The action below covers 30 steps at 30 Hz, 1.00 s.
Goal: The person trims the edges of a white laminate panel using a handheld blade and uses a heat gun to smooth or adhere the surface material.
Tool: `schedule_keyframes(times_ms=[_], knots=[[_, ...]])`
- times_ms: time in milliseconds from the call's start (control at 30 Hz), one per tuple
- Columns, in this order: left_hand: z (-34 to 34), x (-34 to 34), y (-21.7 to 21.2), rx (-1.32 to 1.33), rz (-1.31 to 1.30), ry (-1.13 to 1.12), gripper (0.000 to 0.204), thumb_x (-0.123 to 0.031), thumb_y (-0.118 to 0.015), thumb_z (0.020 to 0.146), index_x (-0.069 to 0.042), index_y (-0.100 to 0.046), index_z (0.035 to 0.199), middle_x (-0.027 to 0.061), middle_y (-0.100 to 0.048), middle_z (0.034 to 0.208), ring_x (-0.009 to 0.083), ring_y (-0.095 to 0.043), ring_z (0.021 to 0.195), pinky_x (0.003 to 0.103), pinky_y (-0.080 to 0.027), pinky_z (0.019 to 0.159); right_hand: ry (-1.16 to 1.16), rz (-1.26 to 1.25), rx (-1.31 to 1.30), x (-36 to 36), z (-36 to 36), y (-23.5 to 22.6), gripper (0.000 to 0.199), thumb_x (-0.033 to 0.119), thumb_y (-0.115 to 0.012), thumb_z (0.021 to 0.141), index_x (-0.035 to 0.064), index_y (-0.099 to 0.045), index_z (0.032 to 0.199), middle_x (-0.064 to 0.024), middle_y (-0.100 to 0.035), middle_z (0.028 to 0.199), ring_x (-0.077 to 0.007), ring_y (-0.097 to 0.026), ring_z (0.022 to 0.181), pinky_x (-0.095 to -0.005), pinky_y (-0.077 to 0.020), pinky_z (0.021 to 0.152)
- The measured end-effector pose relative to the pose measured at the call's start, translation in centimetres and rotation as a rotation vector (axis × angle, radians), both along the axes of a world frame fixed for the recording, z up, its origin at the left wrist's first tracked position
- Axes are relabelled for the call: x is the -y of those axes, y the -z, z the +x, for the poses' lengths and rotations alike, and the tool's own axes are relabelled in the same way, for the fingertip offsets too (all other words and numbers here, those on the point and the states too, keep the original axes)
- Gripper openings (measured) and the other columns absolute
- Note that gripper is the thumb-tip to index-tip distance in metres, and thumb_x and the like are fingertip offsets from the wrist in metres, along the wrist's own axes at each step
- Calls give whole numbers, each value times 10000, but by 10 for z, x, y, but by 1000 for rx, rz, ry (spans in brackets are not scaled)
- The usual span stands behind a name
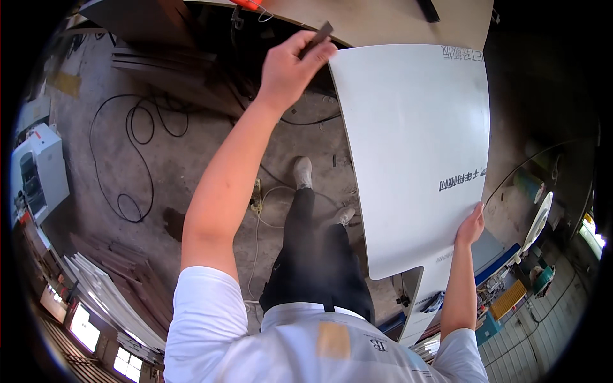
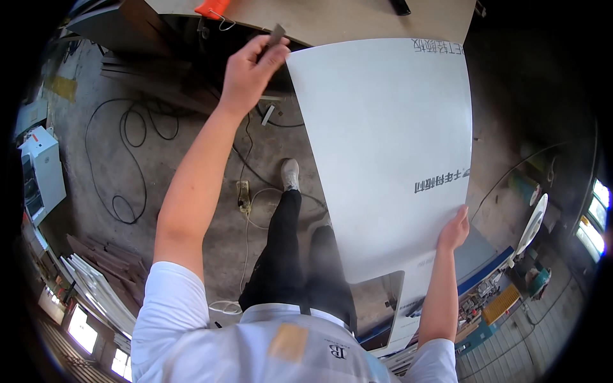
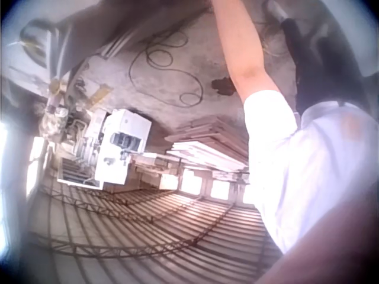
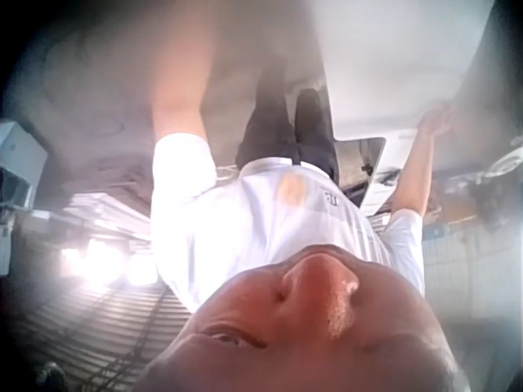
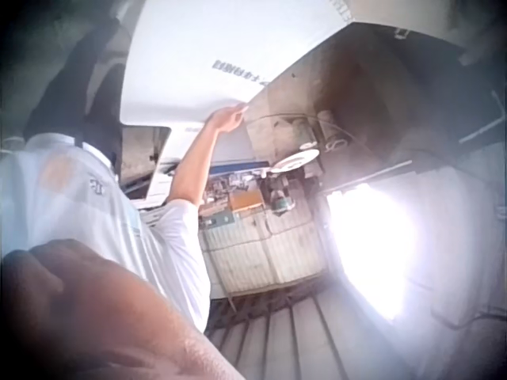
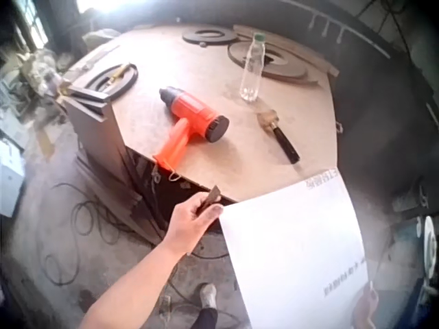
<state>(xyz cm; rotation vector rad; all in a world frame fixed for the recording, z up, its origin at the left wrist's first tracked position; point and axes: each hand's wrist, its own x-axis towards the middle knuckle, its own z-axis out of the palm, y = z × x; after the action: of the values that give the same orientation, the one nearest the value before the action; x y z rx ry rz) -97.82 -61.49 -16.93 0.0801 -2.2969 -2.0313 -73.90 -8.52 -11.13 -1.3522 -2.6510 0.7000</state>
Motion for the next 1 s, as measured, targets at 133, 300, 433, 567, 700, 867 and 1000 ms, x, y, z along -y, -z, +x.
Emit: schedule_keyframes(times_ms=[133, 300, 433, 567, 700, 867, 1000], knots=[[3, -6, 8, 152, 298, -192, 232, -270, -801, 1005, -70, -710, 933, -62, -583, 723, 40, -498, 621, 241, -397, 572, -4, 39, 7, 4, 0, 5, 656, 553, -500, 1114, -27, -752, 1288, -117, -794, 1218, -223, -727, 1114, -324, -510, 1003], [37, -7, 9, 351, 268, -331, 295, -322, -703, 1071, -94, -591, 920, -45, -554, 729, 53, -480, 605, 260, -397, 552, -32, -23, -24, -6, 1, 7, 673, 569, -496, 1112, -32, -760, 1259, -113, -801, 1179, -227, -732, 1081, -330, -511, 989], [72, -21, 2, 232, 222, -204, 216, -282, -614, 1122, -70, -600, 1082, -38, -586, 853, 46, -506, 696, 247, -430, 610, -20, 31, 9, -14, 4, 8, 687, 584, -490, 1109, -29, -763, 1254, -110, -807, 1160, -230, -734, 1068, -332, -512, 978], [55, -9, 3, -146, -236, -179, 123, -95, -675, 1042, -41, -679, 1152, 54, -702, 965, 186, -664, 834, 307, -535, 745, -24, 19, 67, -5, 2, 4, 686, 590, -436, 1117, 14, -751, 1317, -123, -793, 1239, -278, -728, 1163, -358, -508, 1021], [34, -10, -9, -361, -396, -229, 176, 4, -735, 940, -99, -777, 1077, 64, -767, 1006, 257, -731, 841, 336, -564, 715, -49, 37, 86, -2, -1, 0, 690, 594, -433, 1116, 15, -752, 1317, -128, -793, 1237, -282, -728, 1166, -356, -507, 1023], [28, -11, -14, -463, -507, -206, 129, -32, -751, 936, -125, -803, 1009, 10, -765, 954, 212, -725, 789, 314, -559, 662, -64, 22, 102, 0, -3, -1, 694, 596, -428, 1116, 16, -751, 1318, -133, -794, 1236, -288, -727, 1168, -358, -507, 1022], [50, -21, -26, -414, -583, -116, 167, -8, -743, 940, -109, -808, 1056, 49, -765, 973, 238, -740, 824, 322, -573, 700, -69, 63, 62, 2, -5, -1, 709, 607, -454, 1105, -8, -765, 1269, -138, -807, 1175, -281, -738, 1108, -360, -506, 1007]])
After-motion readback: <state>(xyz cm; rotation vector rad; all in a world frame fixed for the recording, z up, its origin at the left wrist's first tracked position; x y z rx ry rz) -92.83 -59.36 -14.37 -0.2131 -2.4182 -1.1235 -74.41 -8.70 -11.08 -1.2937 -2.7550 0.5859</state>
